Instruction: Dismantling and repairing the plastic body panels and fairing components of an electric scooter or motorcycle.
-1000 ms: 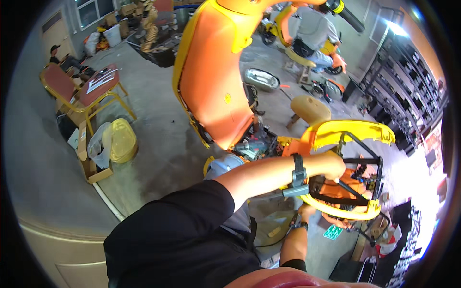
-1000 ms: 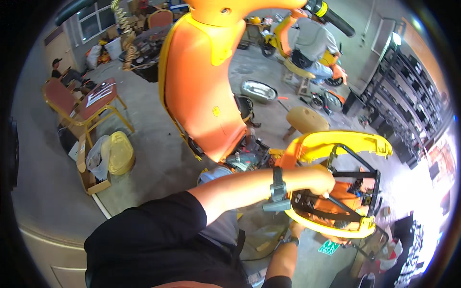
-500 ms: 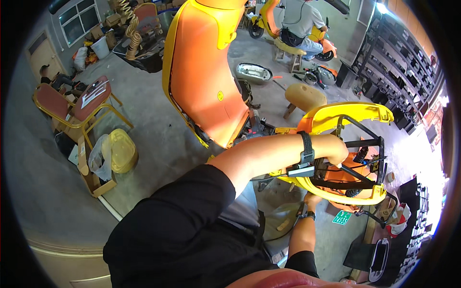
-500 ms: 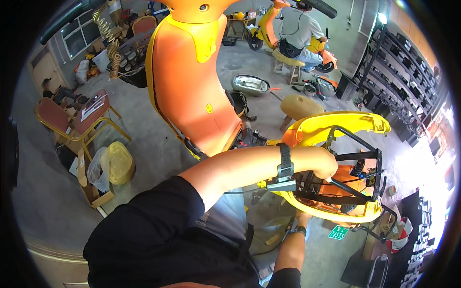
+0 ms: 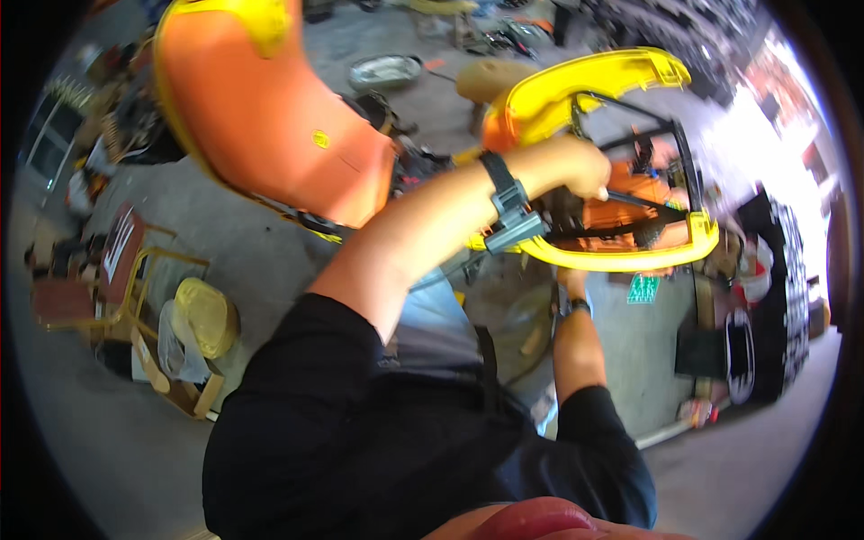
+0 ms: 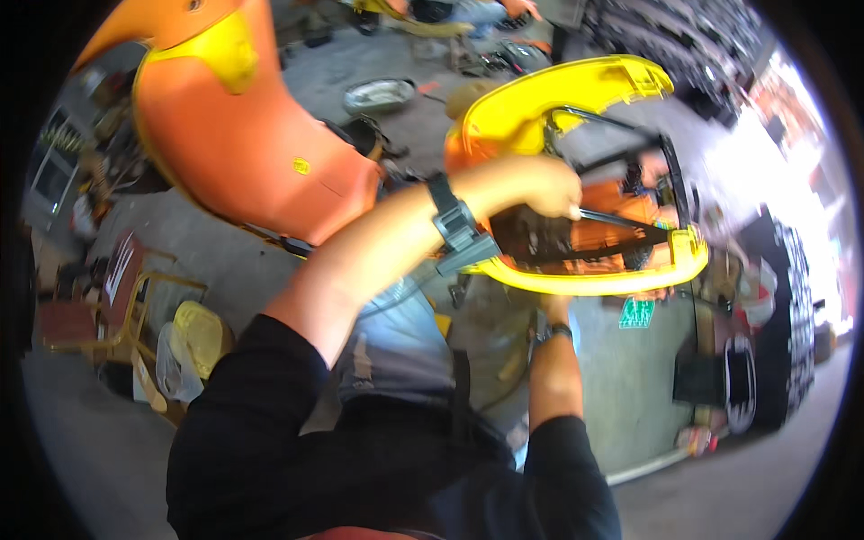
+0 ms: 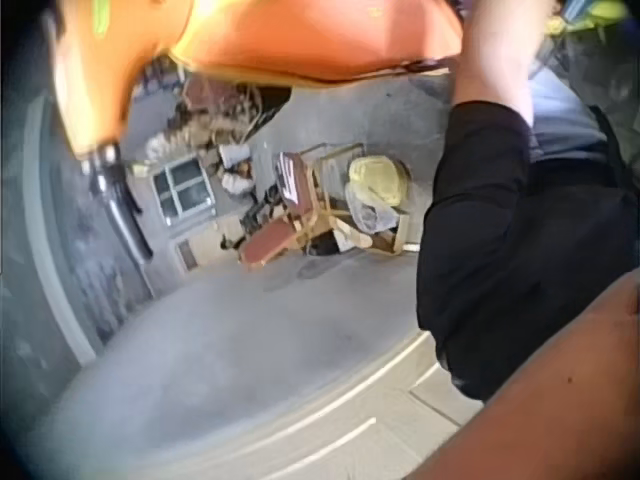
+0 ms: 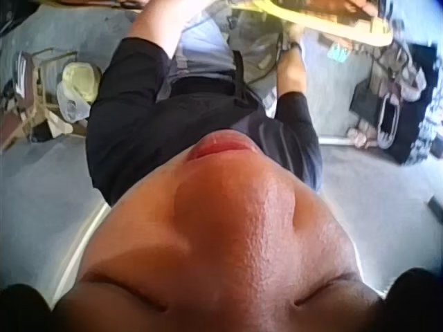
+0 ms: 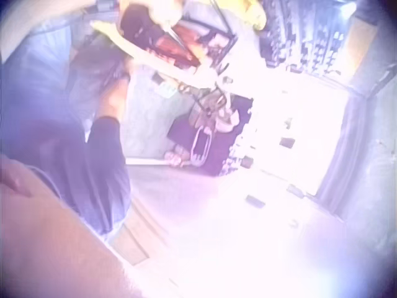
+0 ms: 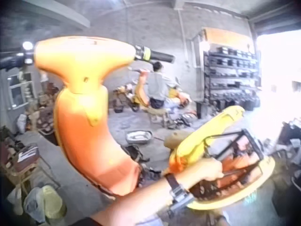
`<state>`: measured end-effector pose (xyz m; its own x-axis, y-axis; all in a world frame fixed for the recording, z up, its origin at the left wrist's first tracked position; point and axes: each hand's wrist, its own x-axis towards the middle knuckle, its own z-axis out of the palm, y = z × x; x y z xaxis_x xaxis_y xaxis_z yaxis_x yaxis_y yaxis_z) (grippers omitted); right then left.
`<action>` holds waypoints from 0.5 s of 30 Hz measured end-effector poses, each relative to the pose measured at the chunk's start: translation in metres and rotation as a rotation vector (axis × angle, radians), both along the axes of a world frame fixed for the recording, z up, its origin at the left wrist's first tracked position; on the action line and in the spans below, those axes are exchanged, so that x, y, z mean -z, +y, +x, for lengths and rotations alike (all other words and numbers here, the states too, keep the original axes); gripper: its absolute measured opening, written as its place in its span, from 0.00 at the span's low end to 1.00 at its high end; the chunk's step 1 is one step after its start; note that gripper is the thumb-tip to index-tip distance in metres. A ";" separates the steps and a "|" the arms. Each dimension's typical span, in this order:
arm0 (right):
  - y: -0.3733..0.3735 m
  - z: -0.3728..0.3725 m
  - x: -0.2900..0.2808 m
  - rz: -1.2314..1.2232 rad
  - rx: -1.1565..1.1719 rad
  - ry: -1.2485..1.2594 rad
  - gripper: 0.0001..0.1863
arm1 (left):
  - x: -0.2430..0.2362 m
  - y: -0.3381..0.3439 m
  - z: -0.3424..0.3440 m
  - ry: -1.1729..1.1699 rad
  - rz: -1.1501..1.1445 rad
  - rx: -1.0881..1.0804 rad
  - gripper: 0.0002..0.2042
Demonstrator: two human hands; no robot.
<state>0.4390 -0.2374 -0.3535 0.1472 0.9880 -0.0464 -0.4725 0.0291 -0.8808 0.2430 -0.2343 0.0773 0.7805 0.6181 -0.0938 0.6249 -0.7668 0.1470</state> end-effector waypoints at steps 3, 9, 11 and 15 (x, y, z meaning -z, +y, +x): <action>-0.003 -0.005 -0.020 0.054 -0.202 0.513 0.28 | -0.007 0.005 -0.002 0.093 -0.124 0.006 0.18; -0.021 -0.034 -0.043 -0.056 0.273 0.460 0.20 | -0.008 0.007 0.012 0.213 -0.140 0.014 0.17; -0.031 -0.031 -0.041 -0.071 0.283 0.488 0.18 | -0.006 0.005 0.013 0.252 -0.127 0.039 0.19; -0.036 -0.025 -0.023 -0.086 0.288 0.546 0.13 | -0.013 0.001 0.013 0.215 -0.145 0.038 0.20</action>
